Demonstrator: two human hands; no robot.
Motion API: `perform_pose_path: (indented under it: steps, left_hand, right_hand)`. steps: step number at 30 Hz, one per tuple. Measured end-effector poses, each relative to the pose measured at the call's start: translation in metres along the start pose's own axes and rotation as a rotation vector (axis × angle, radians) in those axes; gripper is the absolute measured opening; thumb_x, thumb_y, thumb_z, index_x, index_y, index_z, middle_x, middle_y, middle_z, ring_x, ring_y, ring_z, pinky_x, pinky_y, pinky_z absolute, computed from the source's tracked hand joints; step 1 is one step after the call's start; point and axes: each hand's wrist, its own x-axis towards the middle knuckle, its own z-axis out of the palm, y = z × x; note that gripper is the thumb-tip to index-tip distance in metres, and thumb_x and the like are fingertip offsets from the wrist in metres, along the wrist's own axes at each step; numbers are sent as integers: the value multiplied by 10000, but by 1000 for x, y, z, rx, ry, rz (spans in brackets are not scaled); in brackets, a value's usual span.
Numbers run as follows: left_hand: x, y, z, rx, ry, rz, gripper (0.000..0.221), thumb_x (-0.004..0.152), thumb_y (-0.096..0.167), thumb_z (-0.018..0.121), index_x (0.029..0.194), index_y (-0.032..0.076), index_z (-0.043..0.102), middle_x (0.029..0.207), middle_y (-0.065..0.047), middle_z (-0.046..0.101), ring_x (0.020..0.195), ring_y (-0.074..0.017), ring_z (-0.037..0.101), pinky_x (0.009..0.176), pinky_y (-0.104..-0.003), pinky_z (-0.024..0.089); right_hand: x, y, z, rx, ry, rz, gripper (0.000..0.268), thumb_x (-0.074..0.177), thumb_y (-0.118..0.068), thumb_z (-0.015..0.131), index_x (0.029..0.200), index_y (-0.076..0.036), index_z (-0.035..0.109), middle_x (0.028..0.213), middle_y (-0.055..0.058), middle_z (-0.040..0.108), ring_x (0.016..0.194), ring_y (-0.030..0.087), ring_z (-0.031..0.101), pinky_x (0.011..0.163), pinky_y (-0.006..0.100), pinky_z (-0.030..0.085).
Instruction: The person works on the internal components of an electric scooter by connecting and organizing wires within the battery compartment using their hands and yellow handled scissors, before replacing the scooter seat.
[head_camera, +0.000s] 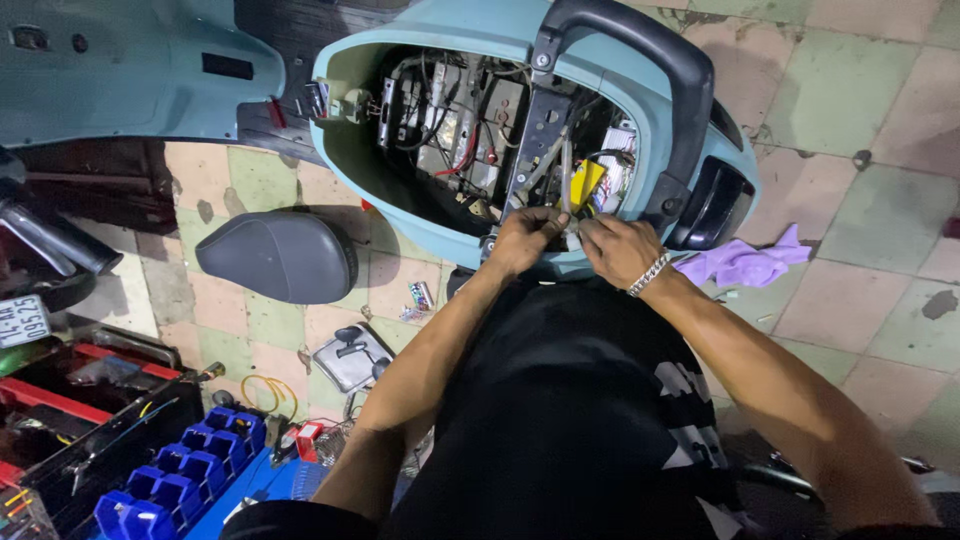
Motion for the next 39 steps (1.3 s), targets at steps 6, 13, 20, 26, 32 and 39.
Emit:
perform_pose_path:
  steps: [6, 13, 20, 26, 32, 39]
  left_hand:
    - [7, -14, 0, -41, -42, 23, 265, 1014, 257, 664, 1073, 15, 754, 875, -7, 739, 785, -78, 611, 737, -264, 509]
    - [8, -19, 1, -117, -66, -9, 265, 999, 252, 683, 1064, 1, 740, 869, -24, 723, 773, -96, 609, 714, -281, 512]
    - [8, -21, 15, 89, 50, -31, 241, 967, 230, 701, 1057, 13, 756, 892, -46, 773, 767, -88, 666, 708, -269, 525]
    - [27, -30, 30, -293, 161, -18, 209, 977, 198, 729, 1026, -4, 752, 872, -41, 737, 759, -107, 625, 696, -278, 507]
    - [16, -19, 22, -563, -9, -9, 215, 1064, 229, 606, 1120, 48, 707, 972, 10, 707, 884, -82, 610, 787, -256, 495]
    - [9, -13, 11, -413, -59, 85, 246, 1084, 247, 577, 1204, 52, 667, 1072, 8, 687, 1009, -71, 593, 912, -245, 483]
  right_hand:
    - [-2, 1, 4, 61, 90, -1, 178, 901, -177, 728, 1026, -51, 737, 938, 82, 715, 710, 302, 698, 620, 420, 576]
    - [-16, 8, 35, 140, 106, 34, 273, 855, -229, 761, 1062, -53, 731, 1003, 86, 717, 760, 277, 712, 670, 400, 595]
    - [-27, 13, 56, 118, 205, 71, 320, 791, -251, 810, 1070, -101, 768, 991, 69, 741, 721, 258, 715, 660, 375, 593]
    - [-24, 9, 45, 229, 163, 244, 223, 869, -249, 773, 1041, -107, 759, 964, 89, 753, 750, 275, 738, 690, 388, 601]
    - [-7, -18, 25, 371, 144, 413, 474, 856, -309, 786, 1178, -11, 607, 974, 191, 744, 761, 373, 723, 697, 466, 579]
    - [-6, -19, 23, 319, -48, 630, 275, 991, -349, 694, 1158, -137, 742, 863, 223, 735, 778, 386, 724, 726, 476, 575]
